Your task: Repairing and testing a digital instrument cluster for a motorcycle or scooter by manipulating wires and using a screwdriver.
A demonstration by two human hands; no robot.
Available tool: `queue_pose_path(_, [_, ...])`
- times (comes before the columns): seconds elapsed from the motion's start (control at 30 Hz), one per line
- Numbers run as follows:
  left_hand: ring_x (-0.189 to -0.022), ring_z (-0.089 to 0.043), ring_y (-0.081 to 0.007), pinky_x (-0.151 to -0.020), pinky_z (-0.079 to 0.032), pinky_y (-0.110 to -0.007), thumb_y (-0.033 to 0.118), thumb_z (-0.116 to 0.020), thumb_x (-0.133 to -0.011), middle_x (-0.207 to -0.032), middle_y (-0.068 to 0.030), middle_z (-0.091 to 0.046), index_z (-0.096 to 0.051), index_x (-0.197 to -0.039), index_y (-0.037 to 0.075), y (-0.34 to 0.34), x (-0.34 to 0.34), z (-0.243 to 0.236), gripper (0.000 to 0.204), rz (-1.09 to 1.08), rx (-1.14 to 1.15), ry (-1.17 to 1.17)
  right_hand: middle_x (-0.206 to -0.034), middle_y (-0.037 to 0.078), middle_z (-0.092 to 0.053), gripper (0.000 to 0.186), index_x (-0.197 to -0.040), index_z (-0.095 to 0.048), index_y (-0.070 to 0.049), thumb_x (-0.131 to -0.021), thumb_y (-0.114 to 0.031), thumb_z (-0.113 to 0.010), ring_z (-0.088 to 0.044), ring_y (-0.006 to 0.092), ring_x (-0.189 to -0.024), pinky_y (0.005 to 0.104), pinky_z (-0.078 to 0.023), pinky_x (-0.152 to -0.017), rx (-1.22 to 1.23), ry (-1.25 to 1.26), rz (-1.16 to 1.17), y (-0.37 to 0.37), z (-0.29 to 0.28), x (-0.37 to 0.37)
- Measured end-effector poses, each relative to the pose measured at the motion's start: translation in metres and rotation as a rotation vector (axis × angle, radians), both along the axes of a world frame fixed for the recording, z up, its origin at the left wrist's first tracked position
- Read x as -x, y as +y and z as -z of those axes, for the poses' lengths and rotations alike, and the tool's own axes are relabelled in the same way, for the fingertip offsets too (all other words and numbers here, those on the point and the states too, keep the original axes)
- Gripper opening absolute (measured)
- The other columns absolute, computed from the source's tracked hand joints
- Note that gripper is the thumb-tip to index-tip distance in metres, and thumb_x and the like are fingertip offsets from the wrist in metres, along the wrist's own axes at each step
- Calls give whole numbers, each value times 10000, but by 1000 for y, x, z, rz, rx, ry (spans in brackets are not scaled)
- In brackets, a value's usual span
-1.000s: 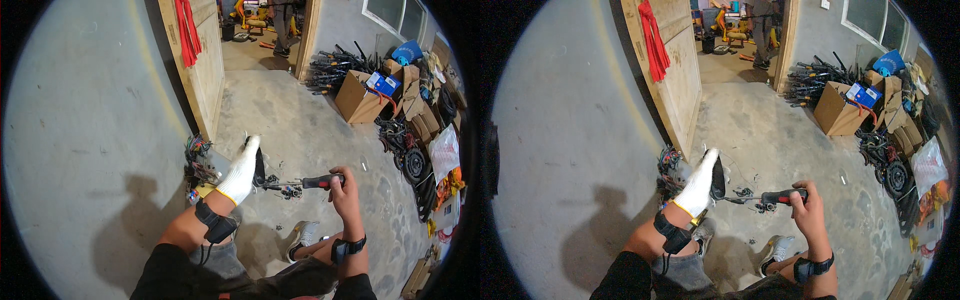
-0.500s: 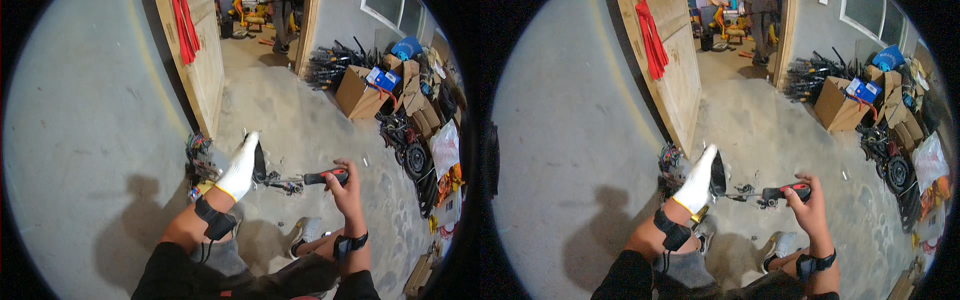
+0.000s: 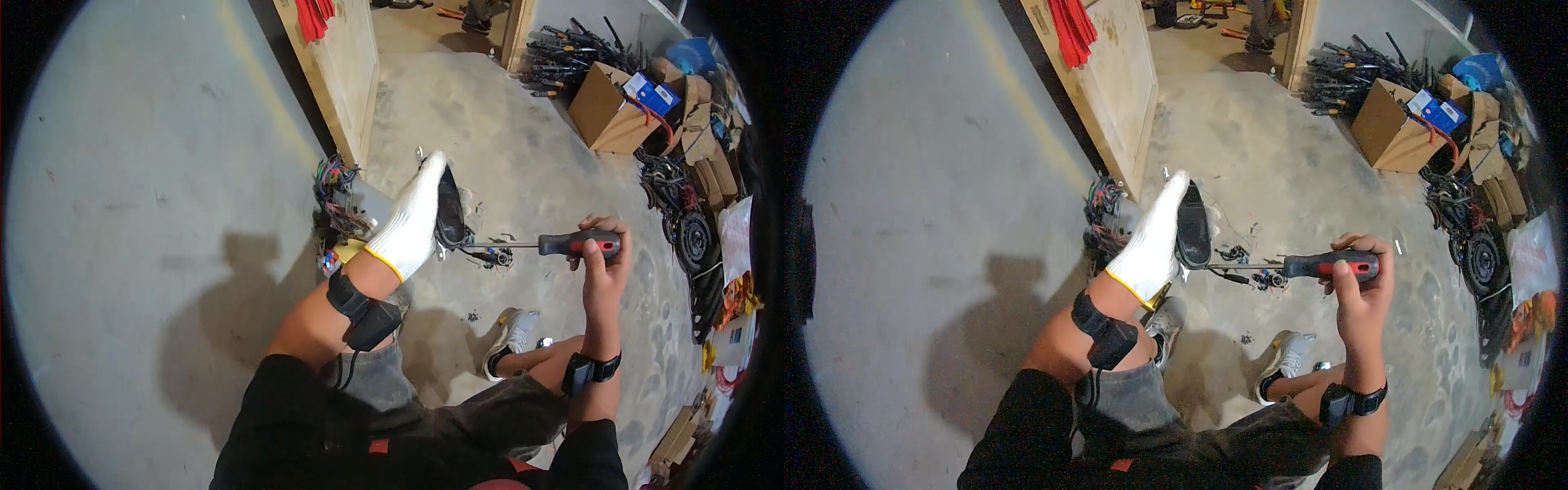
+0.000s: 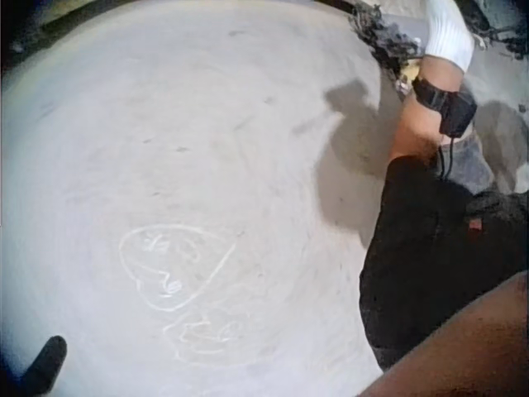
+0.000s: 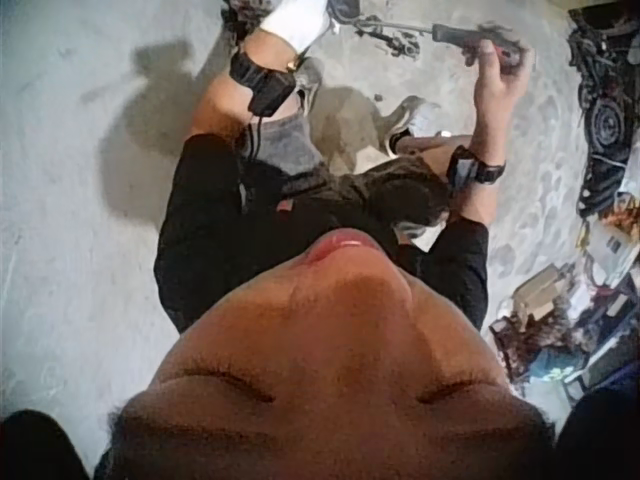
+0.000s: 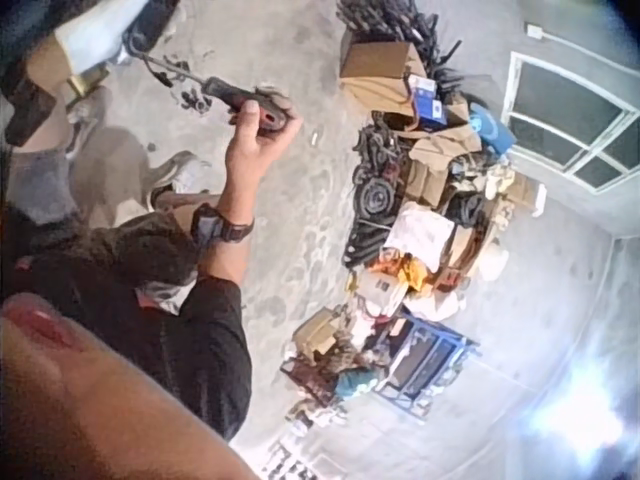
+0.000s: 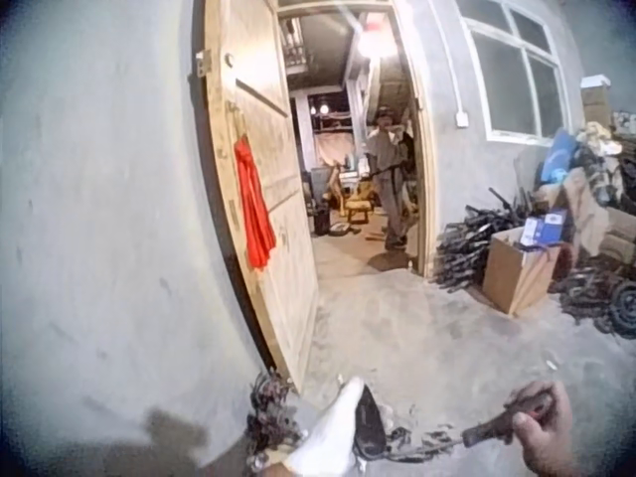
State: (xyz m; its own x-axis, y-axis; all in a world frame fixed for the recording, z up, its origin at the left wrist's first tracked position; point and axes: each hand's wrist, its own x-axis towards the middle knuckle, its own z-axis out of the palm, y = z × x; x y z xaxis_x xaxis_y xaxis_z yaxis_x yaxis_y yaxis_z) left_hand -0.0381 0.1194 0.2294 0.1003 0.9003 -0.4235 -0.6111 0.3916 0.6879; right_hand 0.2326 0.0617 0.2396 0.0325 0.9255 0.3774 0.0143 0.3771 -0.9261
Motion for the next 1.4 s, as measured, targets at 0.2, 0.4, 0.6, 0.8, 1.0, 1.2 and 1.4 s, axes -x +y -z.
queue_pose_path(0.2, [-652, -643, -192, -580, -538, -314, 513, -569, -977, -807, -74, -655, -581, -1103, 150, -2, 5, 3, 384, 11, 10, -34, -1057, 124, -608, 196, -1115, -492, -65, -960, -115, -601, -598, 150, -738, 252, -477, -594, -7, 165, 253, 1, -5, 8])
queue_pose_path(0.4, [-580, -630, -250, -525, -542, -395, 524, -579, -963, -730, -117, -627, -517, -1102, 160, 6, -4, 3, 394, 22, -23, -49, -879, 92, -640, 84, -998, -562, -50, -999, -134, -557, -603, 164, -777, 291, -476, -738, -79, 115, 231, 19, 8, -13])
queue_pose_path(0.6, [-672, -632, -185, -596, -531, -318, 509, -594, -967, -815, -60, -638, -589, -1031, 137, 7, -17, -1, 377, 13, -58, -42, -859, 118, -659, 188, -955, -662, -42, -901, -206, -735, -663, 258, -781, 351, -521, -677, -60, -588, -132, 16, 14, 45])
queue_pose_path(0.8, [-655, -607, -194, -585, -511, -335, 548, -586, -956, -781, -52, -624, -567, -925, 161, 8, -21, 28, 389, 29, -49, 70, -884, 134, -655, 212, -929, -687, -47, -844, -222, -773, -645, 346, -793, 407, -523, -702, -139, -812, -142, 11, 30, 67])
queue_pose_path(1.0, [-627, -606, -210, -578, -529, -344, 552, -590, -947, -766, -54, -625, -578, -1013, 160, -2, -23, 5, 398, -46, 18, 23, -881, 110, -650, 190, -908, -685, -62, -867, -238, -745, -650, 331, -791, 406, -528, -681, -178, -811, -164, 11, 31, 70])
queue_pose_path(1.2, [-653, -628, -197, -580, -522, -334, 541, -603, -941, -804, -56, -651, -603, -1011, 157, 6, -27, 11, 391, -26, -27, 131, -879, 121, -651, 115, -936, -677, -72, -868, -159, -706, -661, 344, -801, 420, -536, -682, -88, -689, -187, 13, 28, 69])
queue_pose_path(1.4, [-675, -622, -187, -600, -525, -335, 551, -615, -932, -834, -56, -652, -606, -1082, 179, 5, -25, 21, 401, -23, -26, 151, -860, 127, -653, 131, -938, -677, -55, -861, -152, -718, -672, 321, -772, 401, -541, -686, -87, -695, -227, 11, 29, 69])
